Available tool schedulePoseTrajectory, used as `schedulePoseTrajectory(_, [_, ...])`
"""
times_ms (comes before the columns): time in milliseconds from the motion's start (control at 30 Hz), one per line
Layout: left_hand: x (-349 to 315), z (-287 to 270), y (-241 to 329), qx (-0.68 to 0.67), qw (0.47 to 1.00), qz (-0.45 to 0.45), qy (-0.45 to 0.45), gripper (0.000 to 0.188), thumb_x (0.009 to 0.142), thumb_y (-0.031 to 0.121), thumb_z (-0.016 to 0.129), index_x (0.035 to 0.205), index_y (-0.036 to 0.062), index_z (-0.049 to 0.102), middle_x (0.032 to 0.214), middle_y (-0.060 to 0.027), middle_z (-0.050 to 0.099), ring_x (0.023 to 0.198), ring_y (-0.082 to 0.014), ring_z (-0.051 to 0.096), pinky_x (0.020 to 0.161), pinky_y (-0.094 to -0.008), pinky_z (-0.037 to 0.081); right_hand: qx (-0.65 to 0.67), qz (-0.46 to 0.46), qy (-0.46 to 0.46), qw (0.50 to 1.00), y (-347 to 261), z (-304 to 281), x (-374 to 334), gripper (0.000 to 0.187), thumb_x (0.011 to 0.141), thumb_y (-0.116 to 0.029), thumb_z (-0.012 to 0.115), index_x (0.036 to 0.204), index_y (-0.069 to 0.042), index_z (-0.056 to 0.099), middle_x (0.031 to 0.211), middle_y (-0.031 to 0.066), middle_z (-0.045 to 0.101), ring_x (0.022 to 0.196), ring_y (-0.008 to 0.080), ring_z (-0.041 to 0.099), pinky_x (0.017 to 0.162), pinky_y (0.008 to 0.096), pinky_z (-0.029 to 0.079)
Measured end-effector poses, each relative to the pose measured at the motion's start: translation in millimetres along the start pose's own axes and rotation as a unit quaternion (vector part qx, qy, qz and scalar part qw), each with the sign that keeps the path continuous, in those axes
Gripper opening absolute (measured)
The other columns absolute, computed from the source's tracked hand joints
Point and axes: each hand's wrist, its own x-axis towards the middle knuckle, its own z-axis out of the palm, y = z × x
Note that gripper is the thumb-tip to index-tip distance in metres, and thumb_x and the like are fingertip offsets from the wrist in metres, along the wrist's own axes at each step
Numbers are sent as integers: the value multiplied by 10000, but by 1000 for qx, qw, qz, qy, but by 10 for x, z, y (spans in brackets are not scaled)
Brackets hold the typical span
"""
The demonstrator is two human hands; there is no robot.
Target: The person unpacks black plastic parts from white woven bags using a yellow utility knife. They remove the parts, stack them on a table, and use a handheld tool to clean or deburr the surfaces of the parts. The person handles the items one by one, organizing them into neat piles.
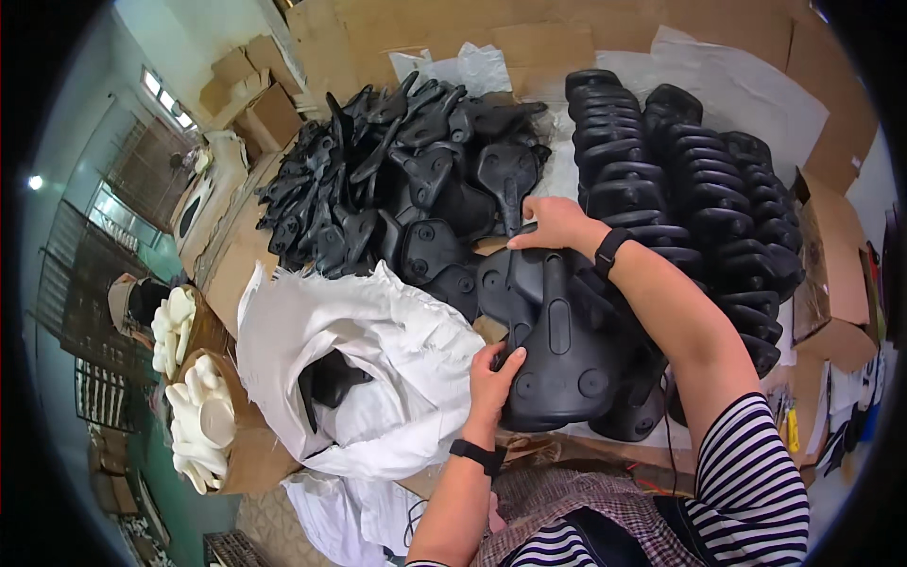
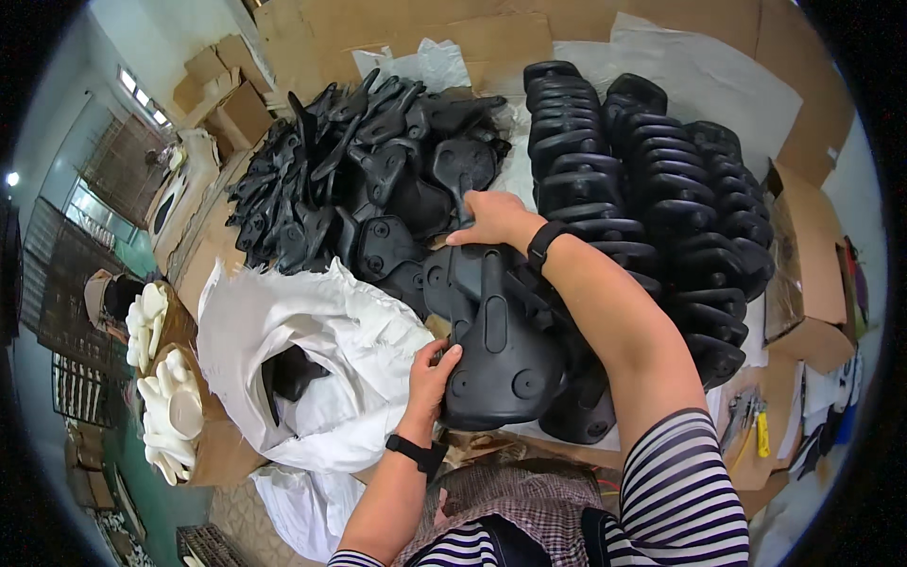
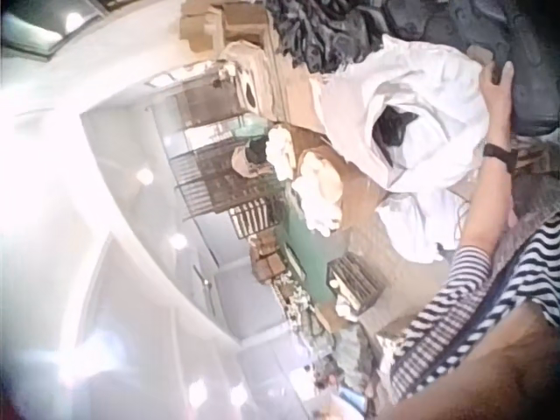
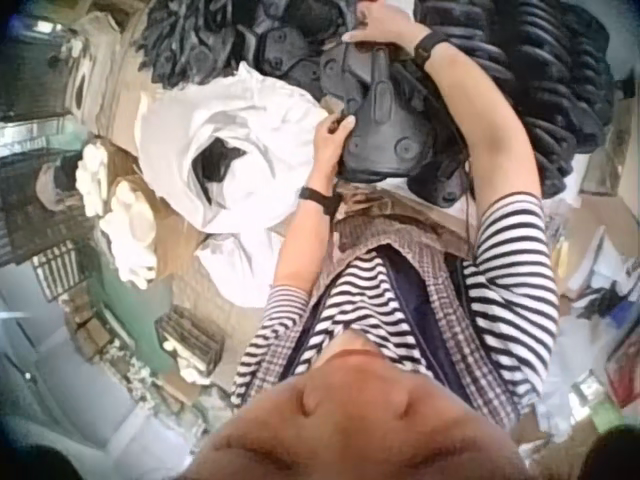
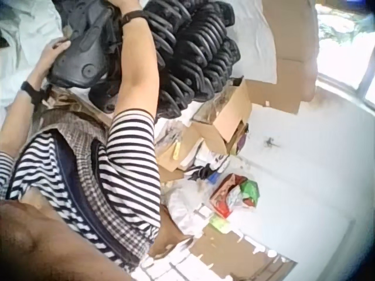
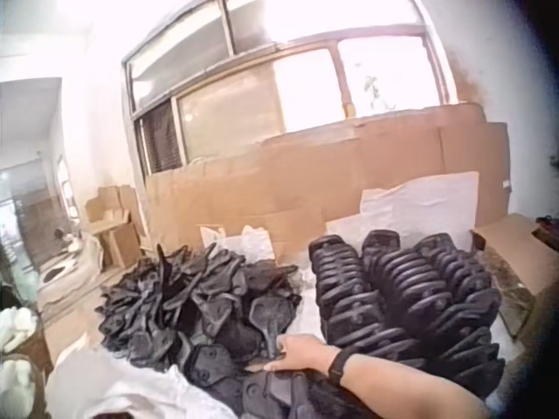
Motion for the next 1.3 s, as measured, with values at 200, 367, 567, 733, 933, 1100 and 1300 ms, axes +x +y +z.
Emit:
schedulePoseTrajectory(200, [-21, 94, 65, -5, 1000, -7, 2, 564, 729, 370, 759, 1068, -61, 628, 1131, -226, 574, 1053, -324, 550, 936, -364, 413, -6, -70, -99, 993, -465, 21, 222, 566, 609, -567, 743, 793, -39, 657, 758, 137, 654, 767, 323, 646, 690, 389, 500])
schedulePoseTrajectory(367, [-60, 254, 354, 137, 988, 40, 65, 600, 730, 355, 751, 1122, -73, 598, 1136, -208, 561, 1074, -286, 530, 941, -340, 400, 7, -42, -187, 981, -577, 315, 301, 466, 668, -466, 749, 870, -49, 697, 898, 152, 670, 916, 309, 634, 804, 386, 506])
schedulePoseTrajectory(567, [39, 230, 283, 119, 991, -4, 62, 602, 728, 360, 752, 1112, -78, 598, 1150, -212, 556, 1067, -294, 536, 925, -339, 415, 121, -98, 51, 987, -521, 177, 31, 385, 730, -291, 728, 994, -25, 641, 1025, 159, 597, 1016, 339, 534, 860, 402, 463])
schedulePoseTrajectory(733, [52, 208, 340, 66, 997, -16, 34, 615, 714, 377, 758, 1116, -58, 591, 1171, -204, 540, 1105, -307, 508, 950, -365, 396, 124, -131, 93, 979, -469, -288, -1061, 377, 750, -224, 719, 1044, -22, 599, 1076, 156, 583, 1037, 343, 516, 898, 403, 435])
schedulePoseTrajectory(933, [-3, 108, 276, 19, 999, -36, -26, 666, 710, 395, 760, 1169, -42, 557, 1217, -197, 504, 1166, -314, 469, 995, -375, 365, 30, -46, 39, 998, -537, -312, -1908, 543, 711, -299, 755, 1162, -57, 575, 1284, 182, 489, 1234, 392, 401, 1023, 453, 348])
schedulePoseTrajectory(1100, [-83, -86, 390, -15, 997, -68, -23, 680, 764, 388, 733, 1221, -62, 508, 1232, -184, 509, 1151, -266, 492, 972, -333, 387, 24, -7, 34, 999, -641, -268, -2160, 604, 698, -309, 765, 1208, -65, 552, 1329, 176, 464, 1273, 396, 366, 1049, 456, 322])
schedulePoseTrajectory(1300, [-142, -121, 374, -154, 972, -120, -133, 656, 814, 359, 704, 1283, -36, 471, 1188, -136, 560, 1053, -194, 552, 905, -287, 435, 30, 10, 28, 999, -777, -146, -2270, 611, 705, -325, 756, 1216, -67, 545, 1332, 177, 458, 1265, 406, 367, 1035, 462, 334])
